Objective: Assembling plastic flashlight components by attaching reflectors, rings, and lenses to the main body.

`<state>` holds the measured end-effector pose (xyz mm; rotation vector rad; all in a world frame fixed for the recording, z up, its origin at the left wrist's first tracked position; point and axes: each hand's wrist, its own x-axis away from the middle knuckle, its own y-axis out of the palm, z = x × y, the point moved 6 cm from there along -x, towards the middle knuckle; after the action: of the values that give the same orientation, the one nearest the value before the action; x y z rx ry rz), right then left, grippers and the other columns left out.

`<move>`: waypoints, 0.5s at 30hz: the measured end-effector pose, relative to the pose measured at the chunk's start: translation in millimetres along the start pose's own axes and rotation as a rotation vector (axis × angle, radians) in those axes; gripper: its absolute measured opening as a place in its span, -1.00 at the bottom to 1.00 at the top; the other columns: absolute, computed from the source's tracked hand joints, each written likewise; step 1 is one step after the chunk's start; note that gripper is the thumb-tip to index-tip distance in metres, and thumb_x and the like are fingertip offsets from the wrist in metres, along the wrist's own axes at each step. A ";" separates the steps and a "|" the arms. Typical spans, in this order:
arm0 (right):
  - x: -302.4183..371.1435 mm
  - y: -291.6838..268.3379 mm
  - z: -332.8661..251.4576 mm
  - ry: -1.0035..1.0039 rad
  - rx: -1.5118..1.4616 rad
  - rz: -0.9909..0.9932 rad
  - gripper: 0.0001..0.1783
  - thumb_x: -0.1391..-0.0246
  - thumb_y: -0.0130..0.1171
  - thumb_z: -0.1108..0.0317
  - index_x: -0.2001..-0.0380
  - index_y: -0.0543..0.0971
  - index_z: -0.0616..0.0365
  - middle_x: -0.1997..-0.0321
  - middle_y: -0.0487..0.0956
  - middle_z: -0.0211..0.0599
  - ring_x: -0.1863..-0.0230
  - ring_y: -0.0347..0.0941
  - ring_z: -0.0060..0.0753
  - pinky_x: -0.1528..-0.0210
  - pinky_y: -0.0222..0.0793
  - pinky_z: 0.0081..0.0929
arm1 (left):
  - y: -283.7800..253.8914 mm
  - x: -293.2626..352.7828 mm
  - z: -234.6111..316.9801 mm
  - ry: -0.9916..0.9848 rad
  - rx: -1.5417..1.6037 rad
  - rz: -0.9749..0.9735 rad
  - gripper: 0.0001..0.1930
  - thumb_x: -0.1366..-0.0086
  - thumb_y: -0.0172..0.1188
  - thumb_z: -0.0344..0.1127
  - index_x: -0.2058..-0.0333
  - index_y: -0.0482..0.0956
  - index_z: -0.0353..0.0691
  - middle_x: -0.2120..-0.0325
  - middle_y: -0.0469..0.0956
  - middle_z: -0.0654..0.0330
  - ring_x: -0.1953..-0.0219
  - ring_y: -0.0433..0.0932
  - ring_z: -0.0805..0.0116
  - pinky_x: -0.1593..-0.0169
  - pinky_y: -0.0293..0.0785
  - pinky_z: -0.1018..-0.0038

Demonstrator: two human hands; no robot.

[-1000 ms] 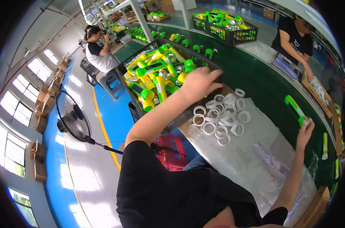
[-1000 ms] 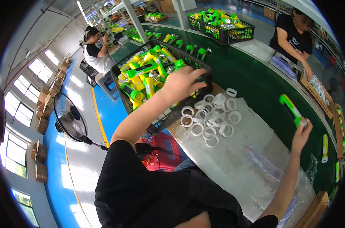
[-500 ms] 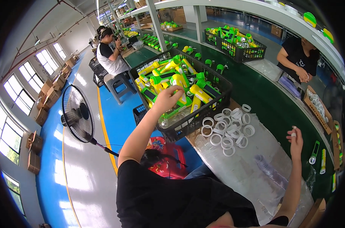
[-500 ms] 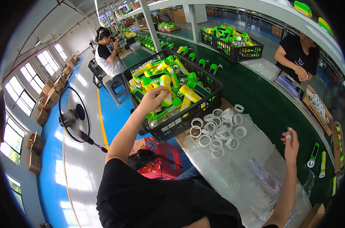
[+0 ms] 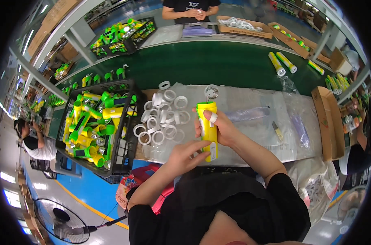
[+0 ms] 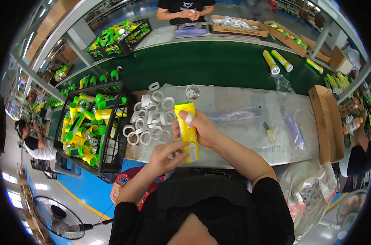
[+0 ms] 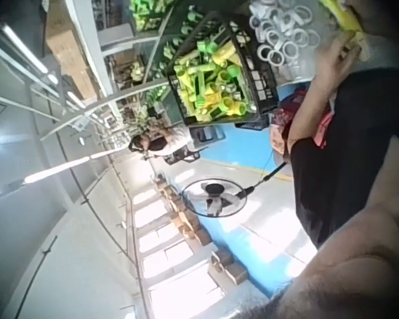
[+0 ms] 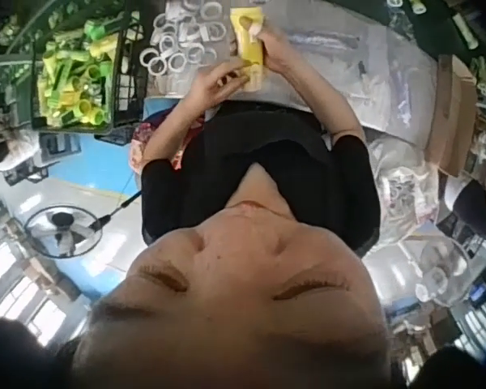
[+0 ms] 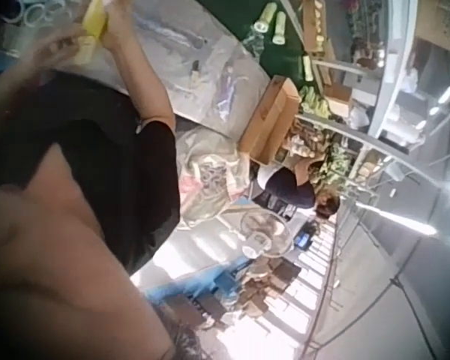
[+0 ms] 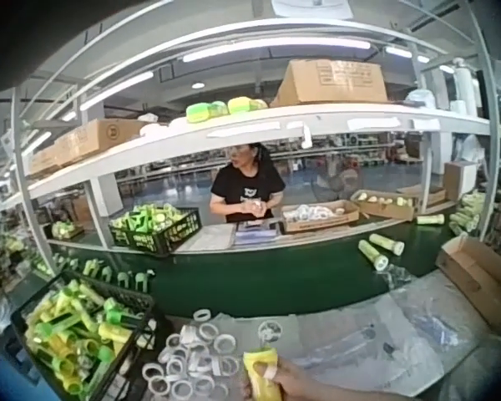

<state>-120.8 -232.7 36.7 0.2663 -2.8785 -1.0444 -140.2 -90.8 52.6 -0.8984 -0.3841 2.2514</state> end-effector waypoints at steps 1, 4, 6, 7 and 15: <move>12.1 -9.5 1.1 -0.014 0.046 0.048 -0.30 -0.16 0.19 -0.08 -0.19 0.31 0.17 0.36 0.52 -0.22 0.41 0.50 -0.35 0.29 0.47 -0.36 | -1.2 4.4 -16.3 0.009 0.036 0.094 -0.76 -0.25 0.30 -0.40 0.12 0.55 -0.25 0.37 0.59 0.13 0.48 0.57 0.43 0.48 0.46 0.50; 48.0 -19.7 3.2 0.103 0.161 -0.016 -0.19 -0.02 0.29 -0.17 -0.18 0.29 0.10 0.44 0.50 -0.20 0.47 0.48 -0.36 0.37 0.44 -0.39 | -8.2 -19.9 -70.1 -0.385 0.380 0.261 -0.67 -0.42 0.12 -0.22 -0.03 0.47 -0.30 0.09 0.60 0.05 0.08 0.60 0.34 0.10 0.54 0.44; 63.8 -18.3 10.7 0.174 0.128 -0.082 -0.18 -0.01 0.28 -0.21 -0.17 0.29 0.07 0.46 0.49 -0.20 0.48 0.48 -0.37 0.39 0.43 -0.39 | 14.2 -55.6 -68.4 -0.246 0.614 0.203 -0.51 -0.47 -0.02 -0.03 -0.16 0.37 -0.31 -0.10 0.46 -0.03 -0.13 0.47 0.19 -0.10 0.44 0.31; 68.8 -17.5 18.0 0.213 0.106 -0.103 -0.19 -0.02 0.26 -0.24 -0.15 0.29 0.06 0.46 0.49 -0.18 0.48 0.49 -0.36 0.40 0.43 -0.40 | 33.4 -61.4 -73.5 -0.313 0.834 0.081 -0.45 -0.47 -0.06 0.03 -0.20 0.33 -0.31 -0.17 0.37 -0.05 -0.19 0.40 0.15 -0.14 0.40 0.27; 76.9 -15.4 26.0 0.159 0.328 -0.016 -0.53 -0.24 0.14 0.20 -0.11 0.33 0.19 0.23 0.55 -0.17 0.27 0.56 -0.40 0.24 0.49 -0.41 | 41.6 -52.1 -56.4 -0.350 0.964 0.232 -0.81 -0.42 0.11 -0.24 0.25 0.51 -0.25 0.40 0.55 0.21 0.34 0.49 0.46 0.29 0.43 0.56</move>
<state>-197.4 -242.3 7.2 0.3718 -2.8909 -0.5192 -93.1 -155.5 17.6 -0.0399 0.6590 2.3795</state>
